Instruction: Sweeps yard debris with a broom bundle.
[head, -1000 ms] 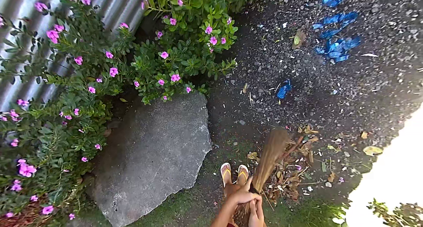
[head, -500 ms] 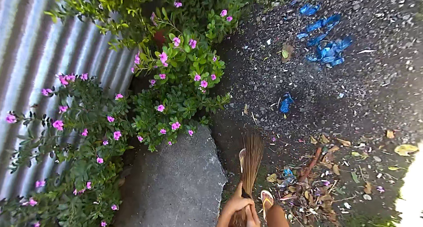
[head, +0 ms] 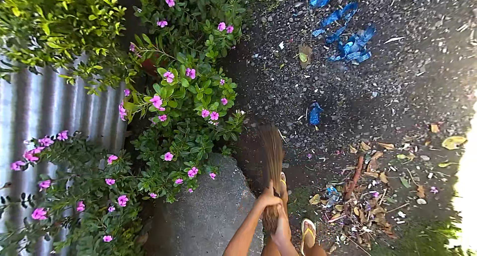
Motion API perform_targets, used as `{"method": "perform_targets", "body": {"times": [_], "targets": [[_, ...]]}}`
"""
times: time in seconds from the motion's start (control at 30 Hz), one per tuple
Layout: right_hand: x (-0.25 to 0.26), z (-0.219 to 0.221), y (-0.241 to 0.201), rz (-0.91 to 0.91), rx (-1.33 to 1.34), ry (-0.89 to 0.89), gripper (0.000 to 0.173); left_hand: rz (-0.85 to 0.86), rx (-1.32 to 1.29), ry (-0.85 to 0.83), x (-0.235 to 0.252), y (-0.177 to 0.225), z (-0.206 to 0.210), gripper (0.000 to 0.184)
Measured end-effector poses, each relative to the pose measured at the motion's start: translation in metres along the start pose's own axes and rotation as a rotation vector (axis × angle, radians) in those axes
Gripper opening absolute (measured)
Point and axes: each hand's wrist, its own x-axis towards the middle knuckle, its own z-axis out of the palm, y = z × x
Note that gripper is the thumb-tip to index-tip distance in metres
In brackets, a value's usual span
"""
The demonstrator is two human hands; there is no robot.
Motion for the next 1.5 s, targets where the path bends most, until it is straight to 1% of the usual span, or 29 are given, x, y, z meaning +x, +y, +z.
{"method": "perform_targets", "body": {"times": [0.03,0.07,0.13,0.2,0.23,0.3,0.4,0.43,0.47,0.5,0.53,0.57,0.63,0.7,0.73,0.8,0.87,0.97,1.03,1.1,1.17,1.2,1.3,1.37,1.4,1.43,1.5], "targets": [[-0.021,-0.009,-0.005,-0.026,-0.034,0.062,0.047,0.034,-0.025,-0.057,-0.012,0.0,0.013,0.105],[-0.044,-0.014,-0.015,-0.046,-0.076,0.087,0.047,0.065,-0.071,-0.087,-0.028,0.001,0.022,0.104],[-0.081,-0.016,-0.027,-0.079,-0.143,0.043,0.049,0.099,-0.193,-0.085,-0.065,0.0,0.027,0.101],[-0.097,-0.002,-0.027,-0.129,-0.172,-0.032,0.054,0.133,-0.272,-0.032,-0.093,0.0,0.011,0.098],[-0.096,0.01,-0.028,-0.147,-0.153,-0.08,0.055,0.154,-0.282,0.015,-0.097,0.001,-0.003,0.098],[-0.069,0.04,-0.034,-0.123,-0.121,-0.196,0.055,0.188,-0.272,0.159,-0.086,0.007,-0.038,0.099],[0.016,0.097,-0.057,-0.042,-0.064,-0.374,0.051,0.139,-0.198,0.396,-0.026,0.031,-0.106,0.104],[0.043,0.112,-0.062,-0.023,-0.041,-0.386,0.049,0.103,-0.162,0.424,-0.004,0.039,-0.123,0.106],[0.062,0.123,-0.064,-0.008,-0.008,-0.367,0.048,0.055,-0.115,0.408,0.014,0.046,-0.135,0.108],[0.07,0.128,-0.065,0.003,0.033,-0.323,0.048,0.011,-0.057,0.355,0.024,0.053,-0.14,0.108],[0.066,0.126,-0.064,0.006,0.072,-0.263,0.047,-0.015,-0.002,0.277,0.027,0.057,-0.136,0.107],[0.053,0.114,-0.059,0.003,0.09,-0.183,0.047,-0.018,0.036,0.188,0.022,0.057,-0.122,0.107],[0.011,0.073,-0.047,-0.012,0.036,-0.016,0.046,-0.005,0.066,0.011,0.0,0.046,-0.076,0.107],[-0.032,0.037,-0.047,-0.045,-0.044,0.131,0.046,0.033,0.035,-0.121,-0.02,0.037,-0.028,0.104],[-0.05,0.022,-0.05,-0.071,-0.072,0.176,0.047,0.054,-0.001,-0.17,-0.029,0.034,-0.006,0.101],[-0.073,0.001,-0.061,-0.146,-0.096,0.21,0.047,0.082,-0.064,-0.23,-0.043,0.037,0.025,0.096],[-0.088,-0.014,-0.074,-0.194,-0.087,0.202,0.048,0.092,-0.084,-0.245,-0.055,0.049,0.043,0.093],[-0.084,-0.031,-0.09,-0.259,-0.085,0.14,0.051,0.135,-0.077,-0.164,-0.06,0.076,0.051,0.097],[-0.06,-0.044,-0.108,-0.282,-0.109,0.072,0.051,0.184,-0.114,-0.067,-0.047,0.102,0.052,0.101],[-0.023,-0.062,-0.128,-0.238,-0.084,0.022,0.05,0.21,-0.089,0.002,-0.021,0.129,0.057,0.104],[0.001,-0.08,-0.149,-0.238,-0.025,0.052,0.047,0.234,-0.032,-0.018,0.002,0.156,0.071,0.106],[0.002,-0.084,-0.162,-0.257,-0.013,0.098,0.045,0.247,-0.024,-0.069,0.008,0.169,0.078,0.105],[-0.02,-0.103,-0.176,-0.341,-0.103,0.278,0.046,0.273,-0.069,-0.257,0.01,0.181,0.119,0.095],[-0.036,-0.12,-0.18,-0.403,-0.201,0.307,0.051,0.284,-0.114,-0.343,0.0,0.184,0.141,0.092],[-0.045,-0.13,-0.18,-0.413,-0.249,0.298,0.051,0.275,-0.138,-0.356,-0.011,0.183,0.15,0.092],[-0.053,-0.139,-0.179,-0.423,-0.29,0.276,0.05,0.265,-0.172,-0.333,-0.023,0.181,0.156,0.092],[-0.059,-0.149,-0.176,-0.427,-0.318,0.169,0.049,0.22,-0.258,-0.197,-0.045,0.179,0.156,0.092]]}}
